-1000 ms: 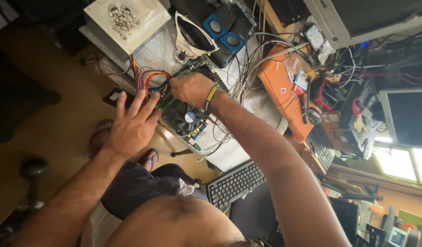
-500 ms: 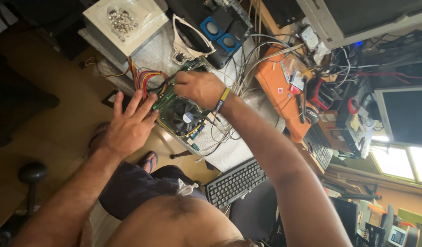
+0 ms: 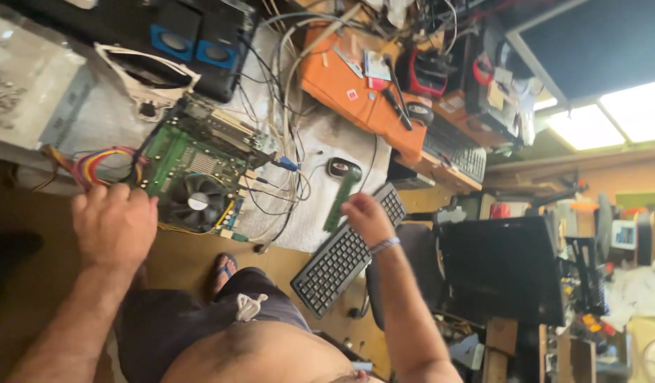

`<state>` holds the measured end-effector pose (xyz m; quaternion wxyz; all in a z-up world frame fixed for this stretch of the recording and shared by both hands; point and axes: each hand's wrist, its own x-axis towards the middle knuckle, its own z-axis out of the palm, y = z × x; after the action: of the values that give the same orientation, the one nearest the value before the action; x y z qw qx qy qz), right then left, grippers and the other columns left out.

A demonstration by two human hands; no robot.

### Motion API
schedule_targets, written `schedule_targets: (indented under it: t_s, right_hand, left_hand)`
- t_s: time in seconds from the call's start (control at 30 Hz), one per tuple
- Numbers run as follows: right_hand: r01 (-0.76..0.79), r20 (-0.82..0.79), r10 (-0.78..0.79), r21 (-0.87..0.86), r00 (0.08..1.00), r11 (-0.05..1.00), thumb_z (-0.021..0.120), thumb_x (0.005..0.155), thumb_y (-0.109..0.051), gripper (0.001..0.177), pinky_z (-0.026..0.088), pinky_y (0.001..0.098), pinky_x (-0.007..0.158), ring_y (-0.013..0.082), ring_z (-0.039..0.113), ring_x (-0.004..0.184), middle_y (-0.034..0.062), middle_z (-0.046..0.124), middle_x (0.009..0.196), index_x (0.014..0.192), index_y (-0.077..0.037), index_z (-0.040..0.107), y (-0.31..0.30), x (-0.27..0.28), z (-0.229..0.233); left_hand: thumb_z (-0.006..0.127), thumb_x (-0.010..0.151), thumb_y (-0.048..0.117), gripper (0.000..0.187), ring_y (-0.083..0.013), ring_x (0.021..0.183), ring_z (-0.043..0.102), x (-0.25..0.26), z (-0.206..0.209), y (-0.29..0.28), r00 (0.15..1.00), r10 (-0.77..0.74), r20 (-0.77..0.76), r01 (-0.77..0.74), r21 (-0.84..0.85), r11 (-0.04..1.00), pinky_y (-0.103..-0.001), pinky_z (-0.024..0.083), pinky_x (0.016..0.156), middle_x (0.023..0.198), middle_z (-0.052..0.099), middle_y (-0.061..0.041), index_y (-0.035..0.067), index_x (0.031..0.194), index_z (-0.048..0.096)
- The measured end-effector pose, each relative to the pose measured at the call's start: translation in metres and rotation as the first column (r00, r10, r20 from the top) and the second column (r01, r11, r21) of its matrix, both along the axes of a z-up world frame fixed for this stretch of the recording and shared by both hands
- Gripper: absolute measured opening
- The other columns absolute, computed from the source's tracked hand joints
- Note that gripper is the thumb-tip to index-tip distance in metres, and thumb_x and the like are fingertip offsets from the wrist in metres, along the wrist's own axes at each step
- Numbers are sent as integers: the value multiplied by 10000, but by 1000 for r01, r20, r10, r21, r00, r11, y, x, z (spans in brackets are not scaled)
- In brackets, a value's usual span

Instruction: Repairing a computer by connecting power cables and installing RAM modules on a motherboard

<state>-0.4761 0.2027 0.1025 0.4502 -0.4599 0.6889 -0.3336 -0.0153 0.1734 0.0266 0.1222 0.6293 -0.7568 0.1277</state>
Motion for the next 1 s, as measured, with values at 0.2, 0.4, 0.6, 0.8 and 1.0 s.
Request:
schedule_targets:
  t_s: [0.2,0.4,0.6,0.8,1.0]
  right_hand:
    - [90,-521,112,346,846,934,722,830,-386,256,510,379,671,183,673,685,37,744,732,887,-140,765,-2,-30,-144]
    - [57,-660,125,247,741,967,669,861,-475,463,520,471,895,378,700,1045,154,770,1069,1121,-96,727,4,-40,-131]
    - [174,-574,-64,138,816,975,692,869,-479,400,560,371,775,211,735,838,52,790,940,1065,-138,767,13,-37,-95]
    - [286,-443,-296,-92,846,954,741,896,-344,281,558,288,765,117,689,770,20,769,891,1095,-146,735,65,-35,-38]
    - [463,-311,-509,-214,803,861,725,938,-236,157,535,239,702,50,613,730,-30,711,813,1045,-121,736,143,-32,-23]
  left_hand:
    - [637,802,241,132,-230,795,703,-13,1,-20,990,39,139,-65,190,980,-388,494,757,805,739,25,233,782,767]
    - [694,913,393,196,-254,929,653,-9,21,-19,999,20,26,-26,244,969,-427,518,726,900,707,0,205,872,729]
    - [698,840,299,141,-266,789,673,5,102,-9,997,-65,-49,71,149,986,-427,537,651,821,702,-21,181,774,735]
    - [732,914,207,208,-330,782,601,-18,149,24,819,-263,-510,408,195,892,-451,475,791,739,619,-93,128,734,661]
    - [690,888,264,214,-96,708,580,-153,103,52,664,354,-658,524,748,407,-291,493,747,697,772,-8,97,805,794]
